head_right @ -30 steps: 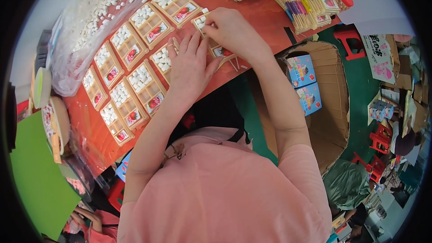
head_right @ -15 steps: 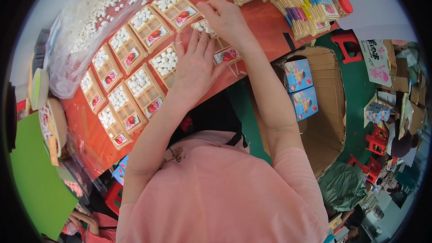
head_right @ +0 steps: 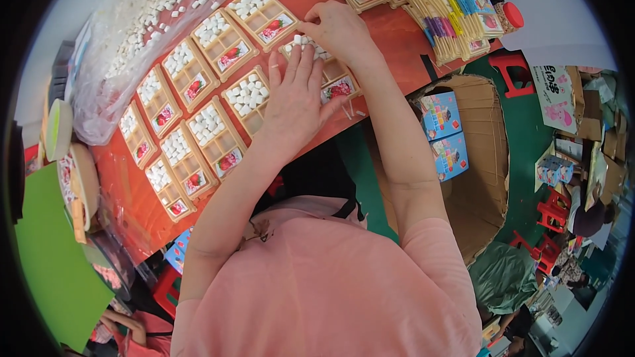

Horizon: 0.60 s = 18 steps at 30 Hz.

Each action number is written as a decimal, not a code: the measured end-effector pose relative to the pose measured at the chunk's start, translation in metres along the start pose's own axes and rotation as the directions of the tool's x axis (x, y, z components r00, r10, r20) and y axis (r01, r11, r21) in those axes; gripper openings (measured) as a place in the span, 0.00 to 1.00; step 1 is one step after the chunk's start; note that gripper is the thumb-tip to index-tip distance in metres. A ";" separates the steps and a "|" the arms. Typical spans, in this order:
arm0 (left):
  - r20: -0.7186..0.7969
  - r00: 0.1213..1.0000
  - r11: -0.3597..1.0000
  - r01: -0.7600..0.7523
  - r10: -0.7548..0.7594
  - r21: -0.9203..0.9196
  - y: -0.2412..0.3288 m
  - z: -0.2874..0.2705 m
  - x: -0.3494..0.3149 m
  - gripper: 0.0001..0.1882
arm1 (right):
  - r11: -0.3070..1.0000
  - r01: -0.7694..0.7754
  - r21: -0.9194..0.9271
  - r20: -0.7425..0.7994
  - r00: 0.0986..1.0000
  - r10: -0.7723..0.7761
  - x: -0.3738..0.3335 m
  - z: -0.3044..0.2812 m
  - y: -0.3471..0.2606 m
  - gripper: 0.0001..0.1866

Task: Packaging small decorative items and white foam pieces into wooden trays.

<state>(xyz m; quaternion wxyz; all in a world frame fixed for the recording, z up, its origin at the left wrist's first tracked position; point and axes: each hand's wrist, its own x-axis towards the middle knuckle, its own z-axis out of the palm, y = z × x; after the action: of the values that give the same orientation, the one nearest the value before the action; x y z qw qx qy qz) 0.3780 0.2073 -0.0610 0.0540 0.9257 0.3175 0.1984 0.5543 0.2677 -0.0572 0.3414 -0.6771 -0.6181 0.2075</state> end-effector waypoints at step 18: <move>0.022 0.999 0.998 0.040 -0.039 -0.054 -0.006 -0.023 -0.025 0.31 | 0.950 0.118 -0.289 0.030 0.993 -0.115 -0.007 0.015 -0.020 0.12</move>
<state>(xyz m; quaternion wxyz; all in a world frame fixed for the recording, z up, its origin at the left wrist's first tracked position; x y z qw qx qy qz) 0.3474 0.1961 -0.0499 0.0866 0.9195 0.3295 0.1963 0.5284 0.2640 -0.0543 0.2461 -0.6809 -0.6828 0.0982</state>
